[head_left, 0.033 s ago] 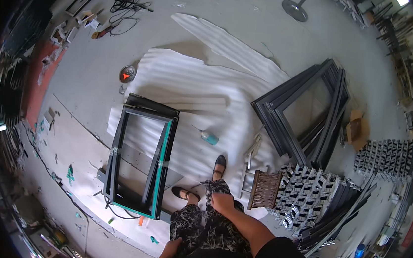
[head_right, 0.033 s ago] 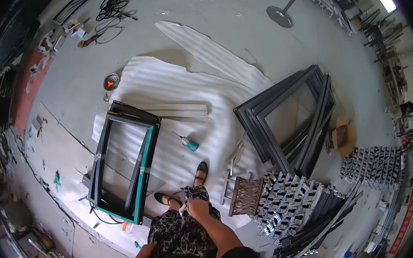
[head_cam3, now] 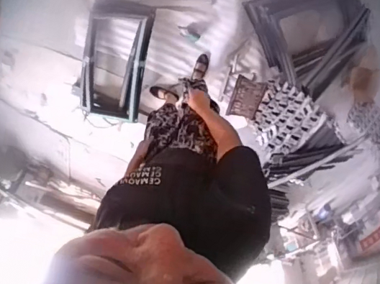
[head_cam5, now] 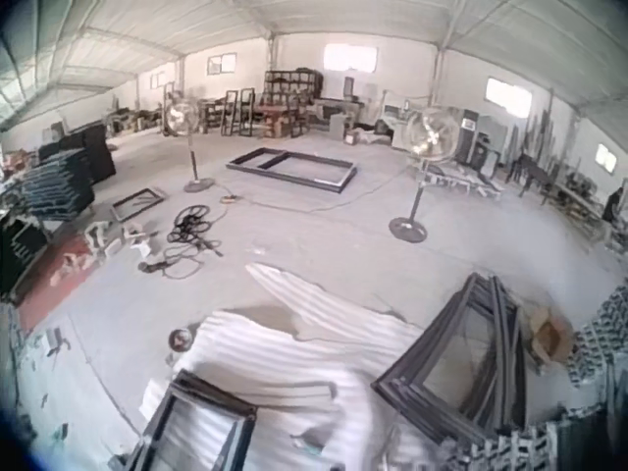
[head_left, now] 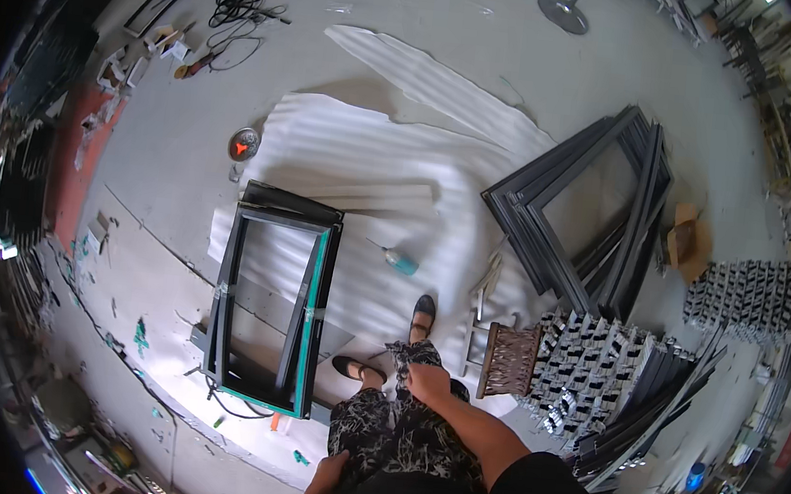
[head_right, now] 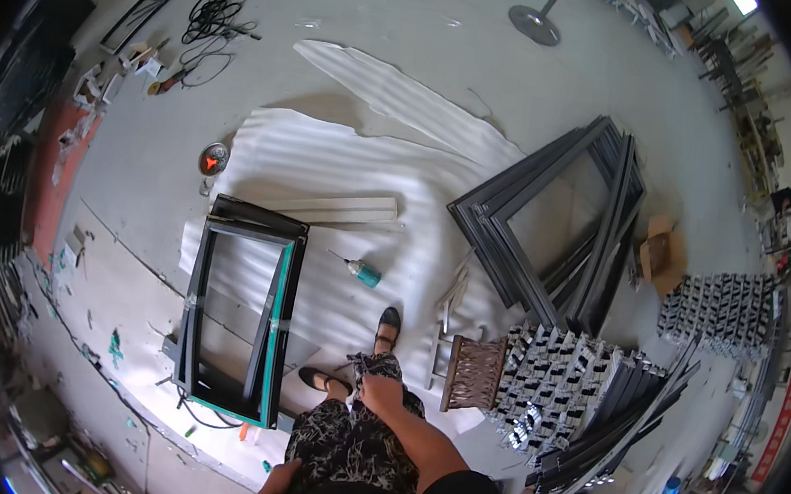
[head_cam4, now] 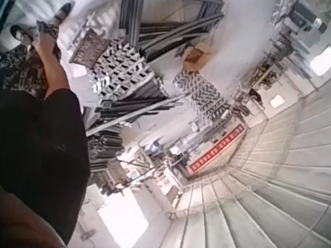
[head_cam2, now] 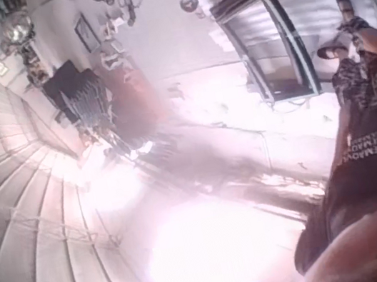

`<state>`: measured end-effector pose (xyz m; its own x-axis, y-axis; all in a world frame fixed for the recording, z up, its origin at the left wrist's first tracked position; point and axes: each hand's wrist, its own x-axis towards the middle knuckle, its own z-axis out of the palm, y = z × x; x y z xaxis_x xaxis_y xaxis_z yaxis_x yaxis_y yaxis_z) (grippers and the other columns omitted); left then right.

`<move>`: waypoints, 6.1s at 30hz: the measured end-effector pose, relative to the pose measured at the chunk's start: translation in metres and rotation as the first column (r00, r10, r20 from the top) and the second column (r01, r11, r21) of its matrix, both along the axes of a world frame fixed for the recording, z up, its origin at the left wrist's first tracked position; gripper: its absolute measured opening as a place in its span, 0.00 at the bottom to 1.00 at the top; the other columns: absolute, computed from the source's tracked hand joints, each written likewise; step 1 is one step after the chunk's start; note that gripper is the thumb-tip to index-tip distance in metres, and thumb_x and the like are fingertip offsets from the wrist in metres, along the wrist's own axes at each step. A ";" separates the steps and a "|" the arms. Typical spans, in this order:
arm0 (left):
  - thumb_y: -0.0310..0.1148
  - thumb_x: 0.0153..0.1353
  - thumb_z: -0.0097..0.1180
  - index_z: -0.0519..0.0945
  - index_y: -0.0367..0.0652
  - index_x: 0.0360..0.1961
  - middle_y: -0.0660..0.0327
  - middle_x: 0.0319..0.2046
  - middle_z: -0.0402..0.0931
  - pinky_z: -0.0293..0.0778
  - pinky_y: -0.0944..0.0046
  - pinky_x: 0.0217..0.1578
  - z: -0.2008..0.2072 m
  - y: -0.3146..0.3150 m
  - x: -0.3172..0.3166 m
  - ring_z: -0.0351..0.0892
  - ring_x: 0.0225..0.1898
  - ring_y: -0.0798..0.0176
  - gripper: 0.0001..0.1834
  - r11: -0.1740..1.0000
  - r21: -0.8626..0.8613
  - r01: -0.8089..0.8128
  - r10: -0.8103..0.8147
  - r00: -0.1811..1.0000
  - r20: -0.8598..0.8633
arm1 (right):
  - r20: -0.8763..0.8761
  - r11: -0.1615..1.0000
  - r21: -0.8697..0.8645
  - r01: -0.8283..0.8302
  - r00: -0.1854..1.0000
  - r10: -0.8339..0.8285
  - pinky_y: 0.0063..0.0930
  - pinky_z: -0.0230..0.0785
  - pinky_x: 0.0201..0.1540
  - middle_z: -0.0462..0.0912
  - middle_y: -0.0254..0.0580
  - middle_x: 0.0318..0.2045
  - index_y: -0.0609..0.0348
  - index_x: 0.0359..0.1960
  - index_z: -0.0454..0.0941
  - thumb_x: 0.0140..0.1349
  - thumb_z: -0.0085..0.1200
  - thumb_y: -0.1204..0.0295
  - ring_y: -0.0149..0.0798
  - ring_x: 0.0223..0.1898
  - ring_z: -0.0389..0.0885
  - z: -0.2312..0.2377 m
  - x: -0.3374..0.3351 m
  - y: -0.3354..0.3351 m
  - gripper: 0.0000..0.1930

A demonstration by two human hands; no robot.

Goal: The person assembles a metal skylight frame by picking screws from a bowl, placing them into a hinge, and driving them in with a power drill. The person then moves the frame, handles components from a bag and a bowl, and continues assembling the frame by hand.

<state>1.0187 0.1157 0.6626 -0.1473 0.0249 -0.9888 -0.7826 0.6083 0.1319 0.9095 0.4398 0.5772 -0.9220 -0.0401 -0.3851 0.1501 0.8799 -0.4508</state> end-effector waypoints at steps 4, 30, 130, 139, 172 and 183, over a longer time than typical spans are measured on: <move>0.60 0.60 0.46 0.83 0.40 0.43 0.43 0.40 0.80 0.70 0.52 0.48 0.028 0.048 -0.040 0.78 0.47 0.42 0.32 0.946 -0.211 0.248 -0.285 0.944 -0.165 | -0.002 0.983 -0.041 0.177 0.984 -0.177 0.45 0.68 0.24 0.72 0.44 0.16 0.55 0.21 0.71 0.55 0.56 0.65 0.49 0.20 0.75 0.003 -0.004 0.039 0.11; 0.59 0.59 0.48 0.81 0.50 0.36 0.54 0.30 0.82 0.74 0.47 0.37 0.155 0.169 -0.223 0.81 0.36 0.48 0.24 0.853 -0.353 0.384 -0.516 0.723 -0.459 | 0.475 0.832 -0.047 0.553 0.745 -0.468 0.45 0.71 0.48 0.82 0.62 0.33 0.67 0.34 0.83 0.52 0.51 0.51 0.60 0.40 0.80 -0.014 0.017 0.176 0.26; 0.52 0.53 0.53 0.77 0.42 0.34 0.50 0.32 0.77 0.74 0.45 0.39 -0.009 -0.592 -1.891 0.77 0.34 0.46 0.22 0.656 -0.450 -0.606 0.522 0.795 -0.309 | 0.290 0.166 -0.155 -0.974 0.116 0.950 0.45 0.72 0.29 0.80 0.46 0.22 0.56 0.25 0.73 0.55 0.51 0.66 0.50 0.27 0.80 -0.098 -2.069 -0.949 0.08; 0.52 0.57 0.57 0.63 0.36 0.63 0.36 0.56 0.65 0.65 0.46 0.56 -0.085 -0.632 -1.993 0.66 0.57 0.36 0.39 0.645 -0.463 -0.608 0.744 0.637 0.202 | 0.523 0.341 0.217 -0.915 0.404 0.751 0.46 0.73 0.39 0.81 0.46 0.34 0.52 0.33 0.80 0.55 0.54 0.63 0.52 0.37 0.80 -0.399 -2.221 -0.941 0.09; 0.57 0.55 0.54 0.73 0.44 0.49 0.47 0.40 0.74 0.73 0.48 0.44 -0.044 -0.555 -1.799 0.76 0.44 0.43 0.29 0.062 -0.455 -0.888 0.932 0.215 -0.293 | 0.920 0.978 -0.158 -0.139 -0.380 0.095 0.35 0.76 0.47 0.80 0.40 0.39 0.64 0.41 0.77 0.60 0.56 0.79 0.39 0.41 0.80 -0.071 -1.891 -0.937 0.08; 0.40 0.57 0.49 0.79 0.43 0.43 0.47 0.41 0.78 0.73 0.44 0.45 0.005 -0.402 -1.839 0.77 0.47 0.44 0.17 -0.482 -0.433 -0.762 0.817 -0.213 -0.536 | 0.841 0.651 -0.439 -0.620 -0.539 0.054 0.21 0.64 0.29 0.75 0.40 0.27 0.56 0.38 0.75 0.63 0.54 0.74 0.34 0.25 0.68 0.094 -1.840 -0.932 0.04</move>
